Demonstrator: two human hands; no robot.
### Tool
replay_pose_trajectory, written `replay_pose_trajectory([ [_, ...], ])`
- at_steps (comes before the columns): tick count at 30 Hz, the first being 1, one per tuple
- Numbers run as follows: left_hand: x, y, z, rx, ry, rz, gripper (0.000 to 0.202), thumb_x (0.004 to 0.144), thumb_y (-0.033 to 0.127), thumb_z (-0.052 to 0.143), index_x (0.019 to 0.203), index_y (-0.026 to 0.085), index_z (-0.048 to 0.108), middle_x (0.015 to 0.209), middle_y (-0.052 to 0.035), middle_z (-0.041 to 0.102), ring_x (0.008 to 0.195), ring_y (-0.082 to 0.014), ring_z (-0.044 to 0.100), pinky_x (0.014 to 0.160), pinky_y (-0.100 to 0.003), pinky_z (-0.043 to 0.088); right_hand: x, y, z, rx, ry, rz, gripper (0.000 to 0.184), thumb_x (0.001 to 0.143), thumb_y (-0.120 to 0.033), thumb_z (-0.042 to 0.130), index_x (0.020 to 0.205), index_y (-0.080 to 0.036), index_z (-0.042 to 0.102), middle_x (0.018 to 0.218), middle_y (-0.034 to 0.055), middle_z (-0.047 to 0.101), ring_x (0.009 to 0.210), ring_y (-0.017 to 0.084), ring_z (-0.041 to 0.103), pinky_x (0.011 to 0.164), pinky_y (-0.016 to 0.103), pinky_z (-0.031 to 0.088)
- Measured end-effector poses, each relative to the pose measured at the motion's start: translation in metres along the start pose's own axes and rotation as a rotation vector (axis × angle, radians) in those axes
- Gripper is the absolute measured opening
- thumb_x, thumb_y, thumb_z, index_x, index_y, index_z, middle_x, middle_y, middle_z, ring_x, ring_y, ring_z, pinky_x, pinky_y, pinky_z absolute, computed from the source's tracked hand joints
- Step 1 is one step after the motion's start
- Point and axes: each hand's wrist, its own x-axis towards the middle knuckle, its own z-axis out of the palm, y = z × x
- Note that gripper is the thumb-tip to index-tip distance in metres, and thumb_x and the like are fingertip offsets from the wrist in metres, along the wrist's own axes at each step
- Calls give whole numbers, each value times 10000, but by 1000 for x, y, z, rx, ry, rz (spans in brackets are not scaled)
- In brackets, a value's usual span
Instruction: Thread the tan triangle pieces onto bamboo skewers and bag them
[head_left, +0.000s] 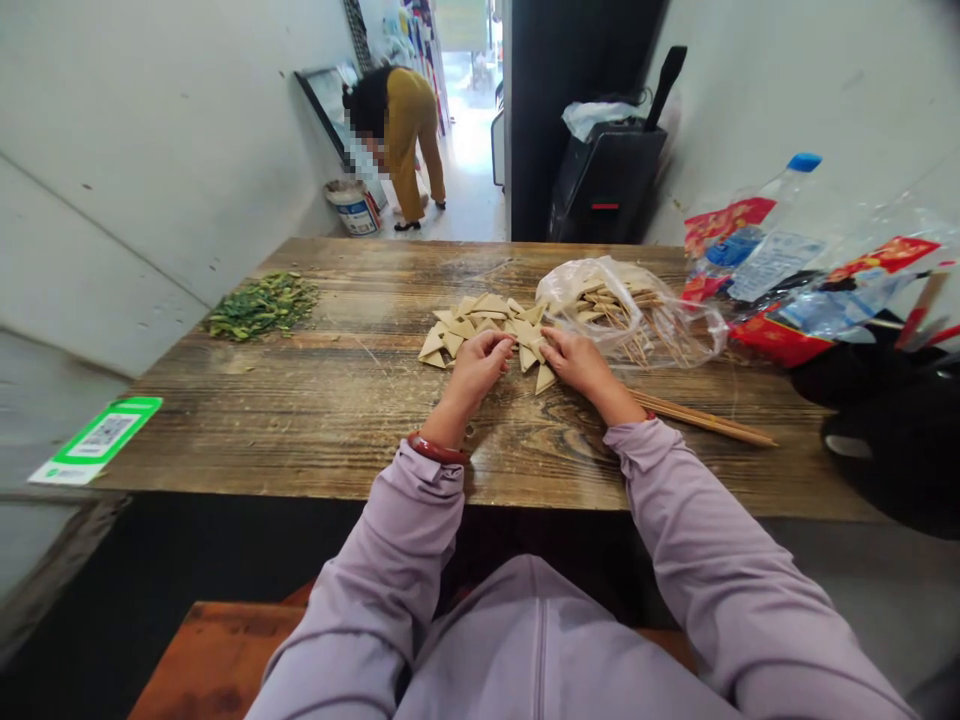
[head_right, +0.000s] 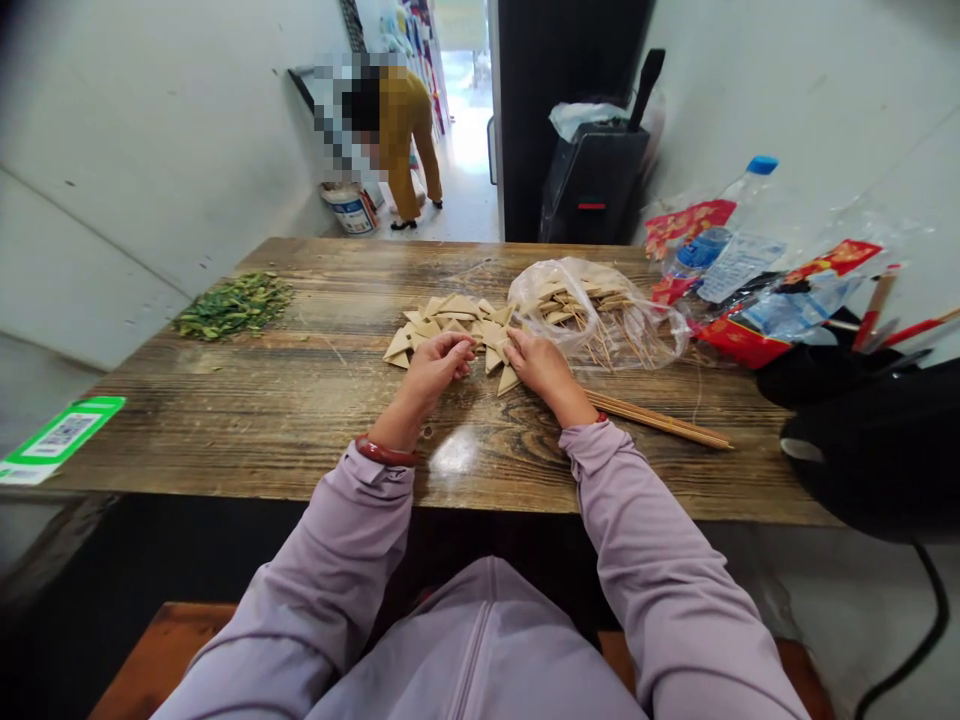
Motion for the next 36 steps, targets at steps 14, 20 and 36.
replay_pose_trajectory([
  [14, -1, -6, -2, 112, -16, 41, 216, 785, 314, 737, 911, 141, 716, 720, 3, 634, 590, -94, 521, 554, -222, 391, 1, -2, -5, 709, 55, 191, 273, 773, -444, 699, 803, -222, 543, 569, -51, 568, 538, 142, 528, 559, 257, 366],
  [20, -6, 0, 1, 18, -117, 93, 344, 698, 446, 847, 859, 161, 743, 783, -26, 672, 688, -115, 533, 619, -246, 398, -12, -29, -5, 1135, 11, 176, 467, 728, -620, 743, 829, -222, 518, 574, -57, 571, 462, 83, 420, 476, 224, 280],
  [36, -2, 12, -10, -461, 80, -115, 266, 705, 269, 872, 747, 141, 643, 659, 27, 606, 584, -53, 544, 543, -166, 411, -38, -47, -22, 793, 123, -86, 428, 1020, -490, 451, 1201, -191, 698, 560, -48, 540, 512, 127, 516, 577, 268, 429],
])
